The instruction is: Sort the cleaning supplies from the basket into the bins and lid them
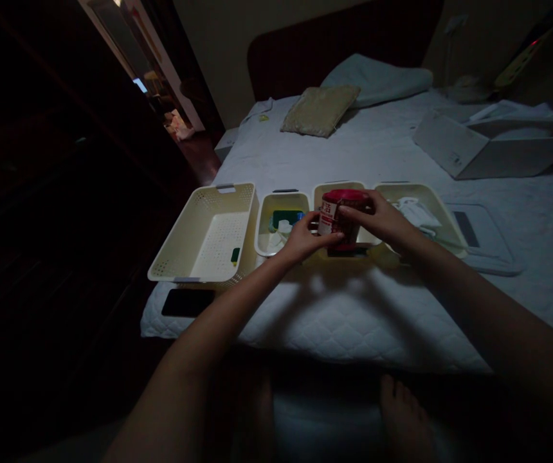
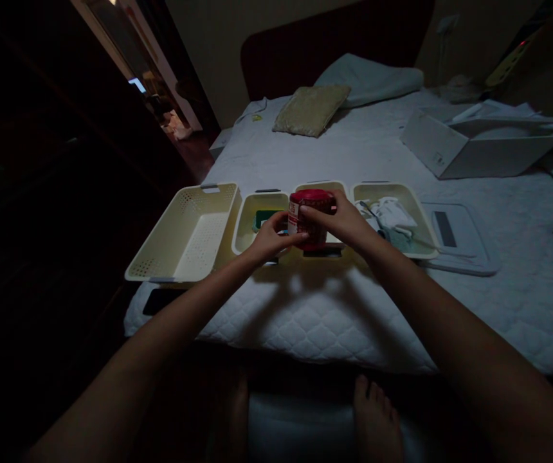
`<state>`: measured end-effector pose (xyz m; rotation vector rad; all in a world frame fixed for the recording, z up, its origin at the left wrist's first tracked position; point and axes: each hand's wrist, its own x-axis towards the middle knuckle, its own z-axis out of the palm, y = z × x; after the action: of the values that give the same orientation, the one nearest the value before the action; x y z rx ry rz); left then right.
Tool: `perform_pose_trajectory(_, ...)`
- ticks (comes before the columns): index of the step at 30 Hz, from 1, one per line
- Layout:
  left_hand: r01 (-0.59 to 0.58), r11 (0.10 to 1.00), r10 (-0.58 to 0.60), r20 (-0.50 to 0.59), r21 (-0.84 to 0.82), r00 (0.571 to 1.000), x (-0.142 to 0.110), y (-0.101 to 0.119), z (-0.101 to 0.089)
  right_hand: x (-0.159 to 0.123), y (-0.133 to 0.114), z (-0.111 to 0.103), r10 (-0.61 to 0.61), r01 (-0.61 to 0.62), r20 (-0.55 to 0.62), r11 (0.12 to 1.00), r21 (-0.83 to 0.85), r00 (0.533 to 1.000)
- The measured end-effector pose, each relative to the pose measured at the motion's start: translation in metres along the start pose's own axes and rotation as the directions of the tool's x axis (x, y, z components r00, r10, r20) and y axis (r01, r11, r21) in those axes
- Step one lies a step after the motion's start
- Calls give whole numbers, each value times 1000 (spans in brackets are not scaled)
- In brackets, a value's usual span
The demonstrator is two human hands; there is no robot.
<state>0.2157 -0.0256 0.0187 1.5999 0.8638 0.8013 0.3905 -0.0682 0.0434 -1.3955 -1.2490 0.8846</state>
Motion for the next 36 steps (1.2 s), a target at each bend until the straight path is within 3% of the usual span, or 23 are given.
perform_pose_trajectory(4,-65,997,65,0,48,998,16,-4,7,4,1,-5,-36,22,-121,993,-113,992)
perform_pose_trajectory(9,-152,985,149,46,76,988,30,-19,16,9,11,-13,-111,76,-120,963,-260,987)
perform_pose_trajectory(16,-210,968,195,113,138,974,44,-37,24,25,40,-20,-85,27,-166,944,-328,982)
perform_pose_trajectory(21,-237,917,210,116,320,971,47,-42,23,37,55,-20,-99,32,-170,932,-361,980)
perform_pose_trajectory(23,-249,872,216,126,422,968,43,-43,20,42,59,-22,-122,41,-179,915,-401,976)
perform_pose_trajectory(27,-366,722,194,336,588,922,35,-47,17,51,69,-28,-139,49,-155,878,-477,978)
perform_pose_trajectory(30,-469,585,181,457,662,871,33,-53,18,56,77,-30,-134,78,-70,849,-523,988)
perform_pose_trajectory(36,-582,350,116,582,734,805,32,-60,24,62,94,-25,-165,177,82,726,-665,983)
